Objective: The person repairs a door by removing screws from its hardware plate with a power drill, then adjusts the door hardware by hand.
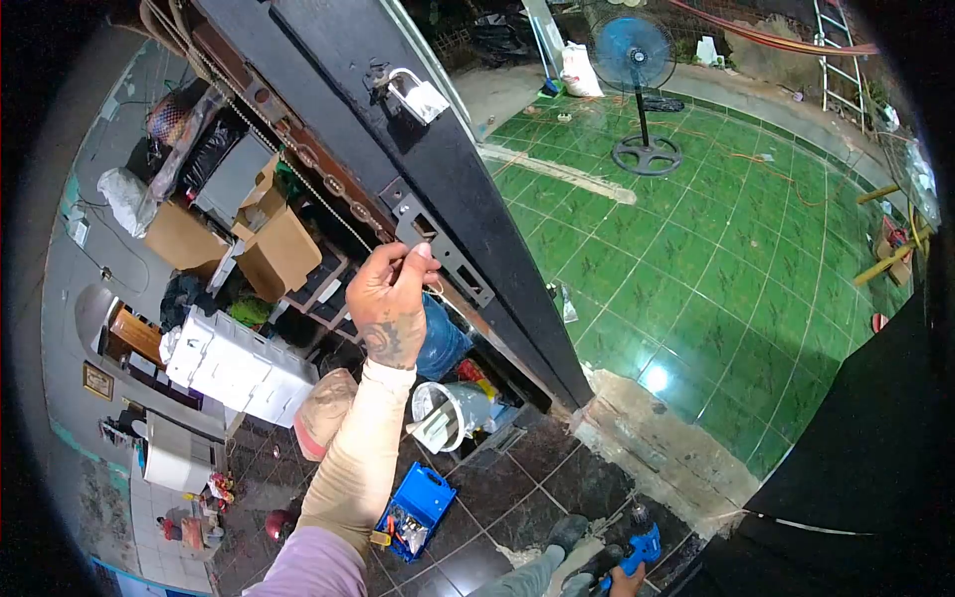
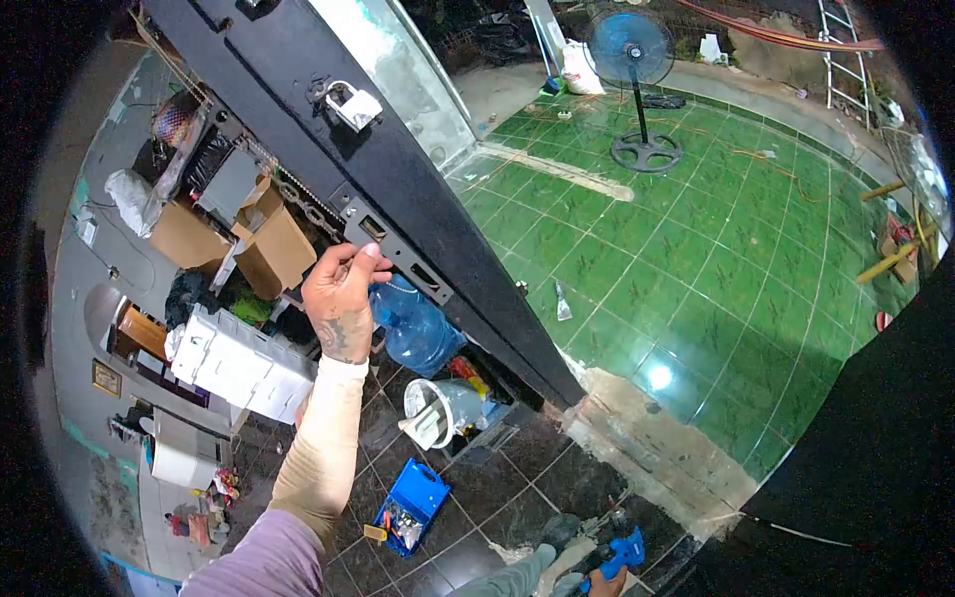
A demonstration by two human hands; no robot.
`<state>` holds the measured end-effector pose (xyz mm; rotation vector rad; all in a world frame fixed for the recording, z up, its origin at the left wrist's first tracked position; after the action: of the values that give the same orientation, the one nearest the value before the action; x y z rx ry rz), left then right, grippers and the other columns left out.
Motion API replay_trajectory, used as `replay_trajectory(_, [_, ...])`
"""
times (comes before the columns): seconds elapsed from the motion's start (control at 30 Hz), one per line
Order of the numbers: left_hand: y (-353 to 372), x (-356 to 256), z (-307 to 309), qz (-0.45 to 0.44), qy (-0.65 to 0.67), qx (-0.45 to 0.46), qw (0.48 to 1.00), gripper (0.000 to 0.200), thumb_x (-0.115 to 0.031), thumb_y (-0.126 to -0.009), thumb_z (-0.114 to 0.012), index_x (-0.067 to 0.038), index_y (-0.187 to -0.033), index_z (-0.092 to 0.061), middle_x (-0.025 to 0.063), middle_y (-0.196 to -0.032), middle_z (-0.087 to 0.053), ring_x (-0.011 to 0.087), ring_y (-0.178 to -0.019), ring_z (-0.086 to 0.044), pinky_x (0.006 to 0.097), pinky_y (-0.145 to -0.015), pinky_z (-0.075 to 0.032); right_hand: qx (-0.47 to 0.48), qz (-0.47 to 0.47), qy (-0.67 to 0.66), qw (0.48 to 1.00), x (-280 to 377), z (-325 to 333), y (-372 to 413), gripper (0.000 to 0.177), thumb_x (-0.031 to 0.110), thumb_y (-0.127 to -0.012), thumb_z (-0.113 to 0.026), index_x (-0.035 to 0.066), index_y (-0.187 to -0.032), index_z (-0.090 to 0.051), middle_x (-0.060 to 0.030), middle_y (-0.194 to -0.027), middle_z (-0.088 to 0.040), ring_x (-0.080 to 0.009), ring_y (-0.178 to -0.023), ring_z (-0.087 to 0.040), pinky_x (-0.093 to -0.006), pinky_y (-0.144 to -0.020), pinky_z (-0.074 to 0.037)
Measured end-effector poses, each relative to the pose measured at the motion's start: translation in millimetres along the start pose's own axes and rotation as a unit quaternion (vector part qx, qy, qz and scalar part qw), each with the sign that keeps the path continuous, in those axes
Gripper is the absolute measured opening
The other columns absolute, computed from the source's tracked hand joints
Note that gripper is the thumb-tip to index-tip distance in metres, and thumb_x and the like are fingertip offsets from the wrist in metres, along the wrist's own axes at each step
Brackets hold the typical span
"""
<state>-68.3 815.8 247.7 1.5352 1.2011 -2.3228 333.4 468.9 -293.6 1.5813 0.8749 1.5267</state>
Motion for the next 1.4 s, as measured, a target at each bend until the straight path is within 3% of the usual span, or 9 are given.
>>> replay_trajectory(0.3, [-3,-1,0,-0.002,-0.005,0.008,1.000,0.015,-0.009,-0.090,-0.067,0.005,-0.089,-0.062,0.0091,-0.079,-0.064,0.0169,-0.072,-0.067,0.0272,-0.062,-0.056,0.010,-0.022,0.102,0.995,-7,-5,-20,0.081,0.024,-0.095,-0.063,0.012,-0.155,-0.011,-0.0132,-0.157,-0.020,-0.0321,-0.141,-0.027,-0.0434,-0.107,-0.031])
replay_trajectory(0.4, [-3,0,0,-0.001,0.003,0.001,1.000,0.015,-0.009,-0.090,-0.068,0.005,-0.089,-0.062,0.0090,-0.079,-0.064,0.0169,-0.072,-0.067,0.0262,-0.061,-0.055,0.024,0.045,-0.037,0.998,-6,-13,-28,0.085,0.020,-0.092,-0.067,0.010,-0.155,-0.011,-0.0140,-0.156,-0.022,-0.0311,-0.141,-0.027,-0.0424,-0.106,-0.033])
replay_trajectory(0.53, [-3,1,2,-0.008,-0.003,0.005,1.000,0.016,-0.009,-0.089,-0.069,0.005,-0.090,-0.062,0.0090,-0.079,-0.064,0.0176,-0.072,-0.068,0.0254,-0.060,-0.055,0.025,-0.001,-0.018,1.000,2,-9,-23,0.082,0.018,-0.093,-0.066,0.010,-0.155,-0.012,-0.0140,-0.156,-0.022,-0.0311,-0.140,-0.029,-0.0424,-0.106,-0.034])
replay_trajectory(1.13, [-3,2,3,-0.017,-0.015,-0.015,1.000,0.014,-0.007,-0.089,-0.067,0.005,-0.090,-0.061,0.0098,-0.077,-0.065,0.0170,-0.070,-0.067,0.0264,-0.060,-0.055,0.020,0.039,0.001,0.999,-35,12,-75,0.077,0.016,-0.095,-0.061,0.011,-0.155,-0.013,-0.0133,-0.156,-0.023,-0.0296,-0.136,-0.033,-0.0413,-0.103,-0.037])
replay_trajectory(1.33, [-1,0,3,-0.017,-0.021,-0.015,1.000,0.013,-0.007,-0.090,-0.066,0.005,-0.090,-0.061,0.0096,-0.077,-0.065,0.0163,-0.069,-0.067,0.0263,-0.060,-0.054,0.031,0.073,-0.009,0.997,-87,14,-113,0.075,0.016,-0.096,-0.059,0.011,-0.155,-0.013,-0.0130,-0.156,-0.023,-0.0291,-0.135,-0.034,-0.0409,-0.102,-0.038])
replay_trajectory(1.37, [-1,1,3,-0.014,-0.018,-0.013,1.000,0.013,-0.007,-0.090,-0.066,0.005,-0.090,-0.061,0.0094,-0.077,-0.065,0.0162,-0.069,-0.067,0.0266,-0.061,-0.054,0.047,0.085,-0.039,0.995,-115,16,-136,0.075,0.016,-0.096,-0.059,0.011,-0.155,-0.013,-0.0130,-0.156,-0.023,-0.0290,-0.134,-0.035,-0.0409,-0.102,-0.038])
replay_trajectory(1.4, [1,2,4,-0.010,-0.015,-0.012,1.000,0.013,-0.007,-0.090,-0.066,0.005,-0.090,-0.061,0.0092,-0.077,-0.065,0.0162,-0.069,-0.067,0.0268,-0.062,-0.055,0.108,0.091,-0.162,0.977,-180,20,-191,0.075,0.016,-0.096,-0.059,0.011,-0.155,-0.013,-0.0130,-0.156,-0.023,-0.0289,-0.134,-0.035,-0.0408,-0.102,-0.038])
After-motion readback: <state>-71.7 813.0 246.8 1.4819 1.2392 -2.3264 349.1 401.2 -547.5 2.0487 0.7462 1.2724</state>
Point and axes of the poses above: each hand's wrist, its own y-axis away from the middle knuckle, its own z-axis out of the back of the hand, x = y × z, the point moved 9 cm from there along -y, towards the middle knuckle
